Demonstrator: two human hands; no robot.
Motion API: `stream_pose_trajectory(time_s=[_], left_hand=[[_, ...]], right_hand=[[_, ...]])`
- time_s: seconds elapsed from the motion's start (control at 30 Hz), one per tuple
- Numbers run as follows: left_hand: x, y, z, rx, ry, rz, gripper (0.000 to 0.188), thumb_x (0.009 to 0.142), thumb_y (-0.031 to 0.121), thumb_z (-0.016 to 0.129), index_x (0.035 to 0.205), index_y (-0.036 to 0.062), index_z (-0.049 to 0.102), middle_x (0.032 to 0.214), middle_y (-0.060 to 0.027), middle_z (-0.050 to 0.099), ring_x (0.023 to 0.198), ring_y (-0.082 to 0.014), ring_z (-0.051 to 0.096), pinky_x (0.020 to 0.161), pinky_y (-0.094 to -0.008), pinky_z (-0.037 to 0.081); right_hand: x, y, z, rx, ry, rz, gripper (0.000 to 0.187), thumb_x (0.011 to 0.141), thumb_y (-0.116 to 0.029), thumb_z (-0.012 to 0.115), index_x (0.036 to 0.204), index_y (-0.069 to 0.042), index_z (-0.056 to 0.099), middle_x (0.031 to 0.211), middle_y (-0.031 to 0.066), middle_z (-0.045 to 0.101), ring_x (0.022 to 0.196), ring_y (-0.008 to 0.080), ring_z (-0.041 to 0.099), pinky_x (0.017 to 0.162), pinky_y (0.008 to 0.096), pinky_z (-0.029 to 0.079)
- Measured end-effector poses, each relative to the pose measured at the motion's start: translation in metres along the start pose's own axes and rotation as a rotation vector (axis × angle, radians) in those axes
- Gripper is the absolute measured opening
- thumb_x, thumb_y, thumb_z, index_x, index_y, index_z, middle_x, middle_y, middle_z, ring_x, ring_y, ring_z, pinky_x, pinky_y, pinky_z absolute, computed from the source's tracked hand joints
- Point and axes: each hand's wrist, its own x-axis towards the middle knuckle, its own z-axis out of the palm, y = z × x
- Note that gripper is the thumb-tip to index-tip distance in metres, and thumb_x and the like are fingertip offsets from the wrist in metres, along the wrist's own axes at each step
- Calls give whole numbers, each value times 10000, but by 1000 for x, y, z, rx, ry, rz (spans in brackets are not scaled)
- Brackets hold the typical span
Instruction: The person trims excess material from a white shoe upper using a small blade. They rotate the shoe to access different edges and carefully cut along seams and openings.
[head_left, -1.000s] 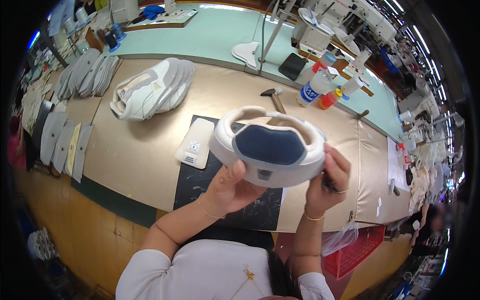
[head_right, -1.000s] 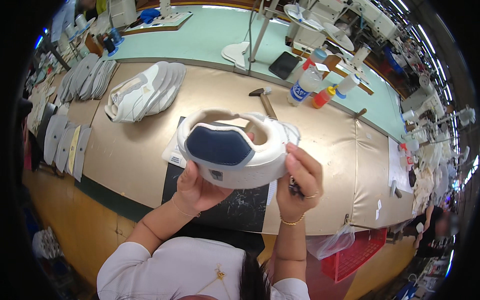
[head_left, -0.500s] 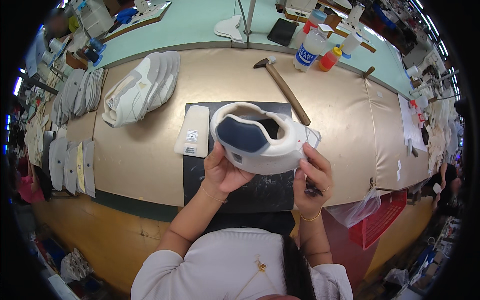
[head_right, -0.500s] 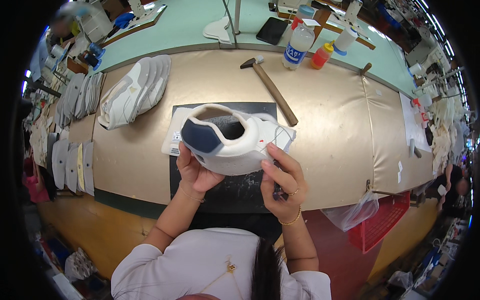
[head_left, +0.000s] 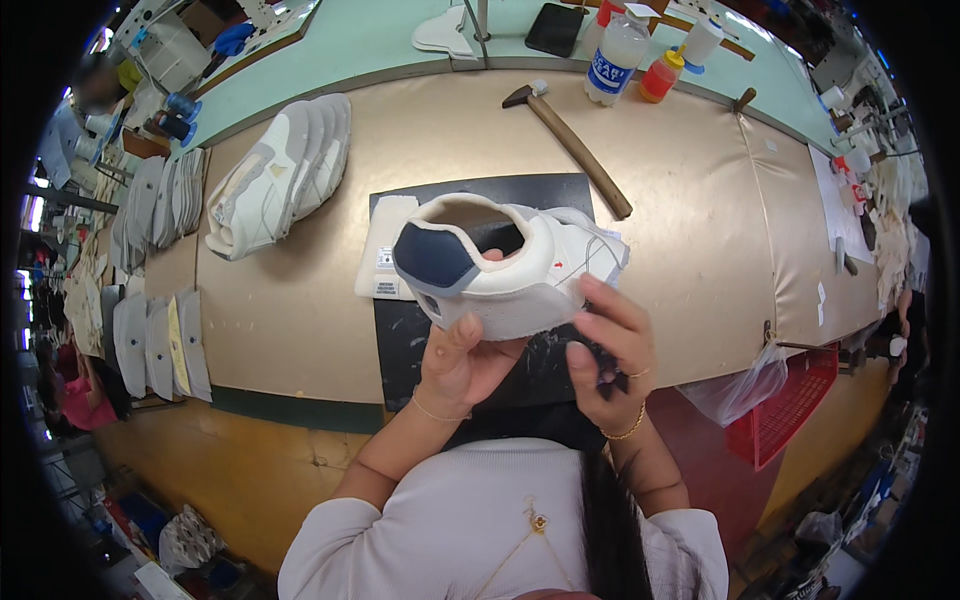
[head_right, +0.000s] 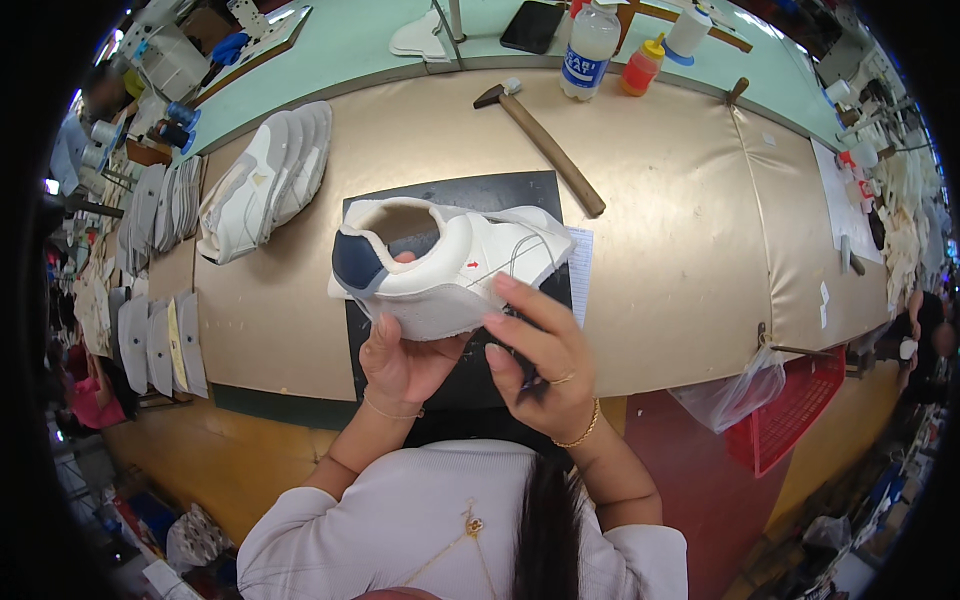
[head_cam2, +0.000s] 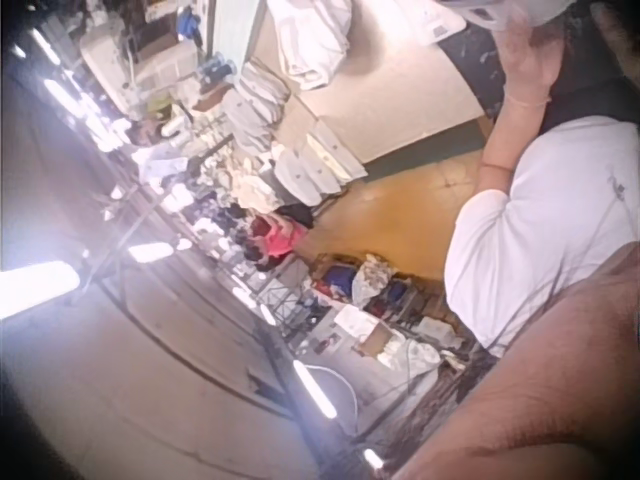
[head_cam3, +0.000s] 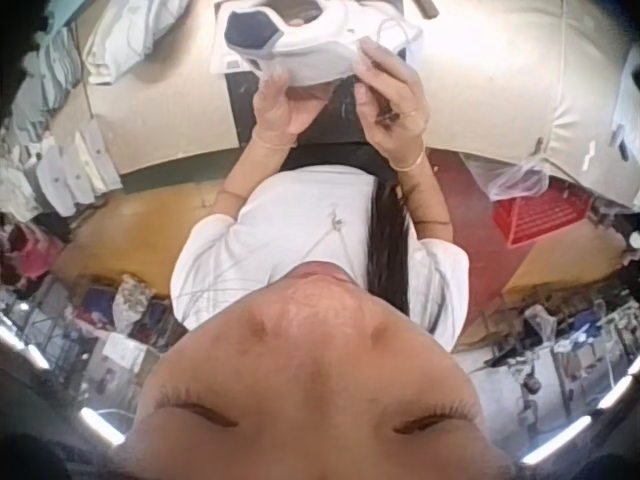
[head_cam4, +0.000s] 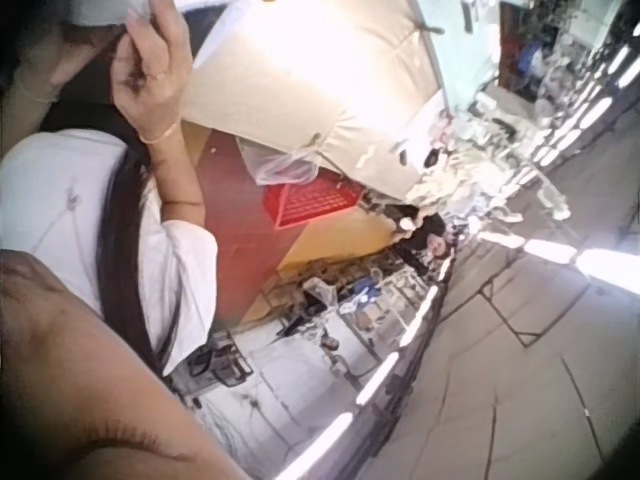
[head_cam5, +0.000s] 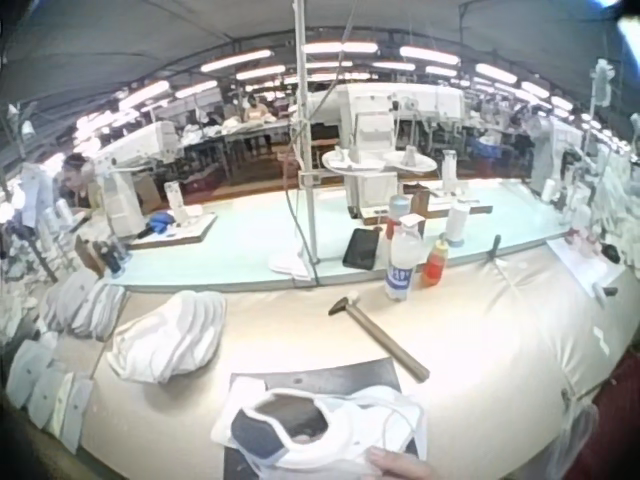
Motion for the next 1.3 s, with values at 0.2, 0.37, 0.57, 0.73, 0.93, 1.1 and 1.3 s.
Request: stream_pose_trajectory(time_s=[0.2,0.37,0.57,0.73,0.93,1.1,1.3], left_hand=[[1,1,-7,-48,-44,-15,635,856,253,745,1408,136,453,1393,-121,527,1310,-340,488,1072,-541,423],[5,0,-11,-73,-162,-29,580,866,231,725,1386,139,483,1368,-135,552,1328,-374,466,1063,-597,408],[6,5,-13,-93,-129,-34,612,846,206,738,1394,128,474,1349,-138,566,1283,-330,521,1054,-538,441],[3,9,7,222,11,71,684,851,281,720,1432,126,395,1406,-98,499,1319,-273,482,1110,-475,398],[9,6,30,382,25,97,760,863,322,696,1480,121,300,1465,-73,430,1361,-240,431,1150,-442,351],[9,11,27,354,-67,108,727,824,333,692,1457,188,364,1452,-43,455,1370,-255,421,1132,-477,368],[13,30,1,-90,-284,68,555,759,301,652,1306,263,567,1380,-21,552,1319,-310,481,1085,-618,370]], right_hand=[[-12,-2,-15,241,91,363,611,736,-189,875,1209,-39,517,868,31,524,706,67,486,593,186,406],[-4,-15,-17,225,56,439,627,795,-106,819,1281,-47,426,886,27,512,735,61,478,616,182,407],[-1,-21,-22,173,23,404,461,869,-26,714,1258,-48,468,918,38,527,750,82,488,669,211,415],[1,-28,-22,226,-15,503,410,884,-72,708,1254,-49,533,908,44,542,741,107,497,666,228,418],[20,-38,-24,98,-58,442,471,881,-109,718,1310,-27,542,907,45,548,767,120,507,674,233,424],[15,-41,-17,253,159,511,527,879,-121,731,1336,1,500,922,27,551,791,101,502,681,221,419],[12,-36,-21,270,214,424,504,840,-64,757,1281,13,525,824,-20,498,686,52,417,633,180,351]])
